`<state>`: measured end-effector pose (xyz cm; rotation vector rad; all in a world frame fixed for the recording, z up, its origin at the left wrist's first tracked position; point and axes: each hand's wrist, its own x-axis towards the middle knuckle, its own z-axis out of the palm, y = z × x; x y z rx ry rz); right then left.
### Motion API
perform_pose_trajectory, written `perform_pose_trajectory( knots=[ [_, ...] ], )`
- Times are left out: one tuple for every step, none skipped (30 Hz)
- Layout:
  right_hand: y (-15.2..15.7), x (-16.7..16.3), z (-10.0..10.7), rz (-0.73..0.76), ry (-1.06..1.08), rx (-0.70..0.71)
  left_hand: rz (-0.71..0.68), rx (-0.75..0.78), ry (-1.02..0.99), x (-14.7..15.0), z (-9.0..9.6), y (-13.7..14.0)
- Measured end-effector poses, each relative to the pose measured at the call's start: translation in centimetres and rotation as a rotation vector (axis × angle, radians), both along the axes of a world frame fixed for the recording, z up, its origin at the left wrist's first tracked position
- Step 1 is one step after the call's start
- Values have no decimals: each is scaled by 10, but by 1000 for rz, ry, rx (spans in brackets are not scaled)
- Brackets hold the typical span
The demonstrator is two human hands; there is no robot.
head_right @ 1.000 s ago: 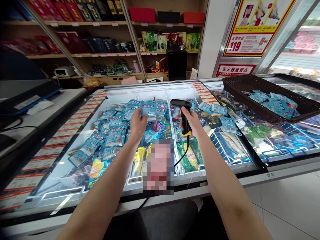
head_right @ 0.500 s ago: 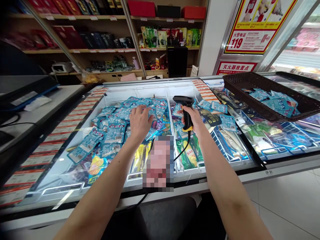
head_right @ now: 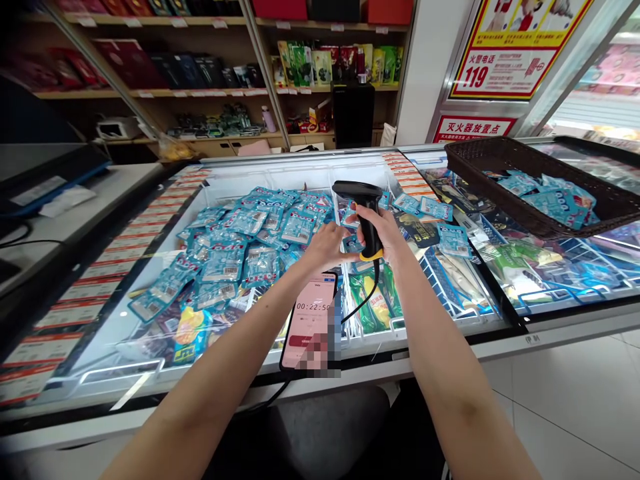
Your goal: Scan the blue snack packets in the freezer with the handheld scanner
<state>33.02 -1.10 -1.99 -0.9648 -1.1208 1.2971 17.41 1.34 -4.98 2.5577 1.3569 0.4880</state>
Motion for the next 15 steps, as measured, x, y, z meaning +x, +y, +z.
perform_pose_trajectory(
  knots=[
    [0, 0, 0, 10, 2, 0, 3, -30, -61, -2, -1, 2],
    [-1, 0, 0, 17, 4, -2, 16, -63, -136, -4, -2, 3],
    [-1, 0, 0, 21, 5, -4, 40, -93, -218, -8, -3, 4],
    [-1, 0, 0, 25, 8, -5, 72, -121, -303, -13, -3, 6],
    [-1, 0, 0, 29, 12, -5, 109, -137, -384, -18, -3, 7],
    [0, 0, 0, 33, 16, -1, 140, -144, -460, -25, -2, 8],
    [0, 0, 0, 38, 18, 5, 162, -137, -537, -31, -2, 10],
    [0, -1, 0, 44, 13, 9, 175, -123, -610, -38, -2, 13],
    [-1, -2, 0, 53, 2, 12, 179, -109, -682, -45, -2, 15],
    [-2, -2, 0, 65, -14, 15, 175, -100, -741, -51, -3, 17],
    [-3, -4, 1, 79, -31, 18, 175, -89, -784, -57, -3, 20],
    [-5, -5, 2, 98, -49, 20, 178, -81, -811, -63, -4, 22],
    [-6, -6, 3, 118, -68, 22, 187, -74, -826, -68, -4, 24],
    [-8, -8, 4, 138, -87, 23, 204, -69, -834, -72, -4, 25],
    [-10, -9, 5, 155, -106, 24, 224, -65, -841, -76, -5, 26]
  ],
)
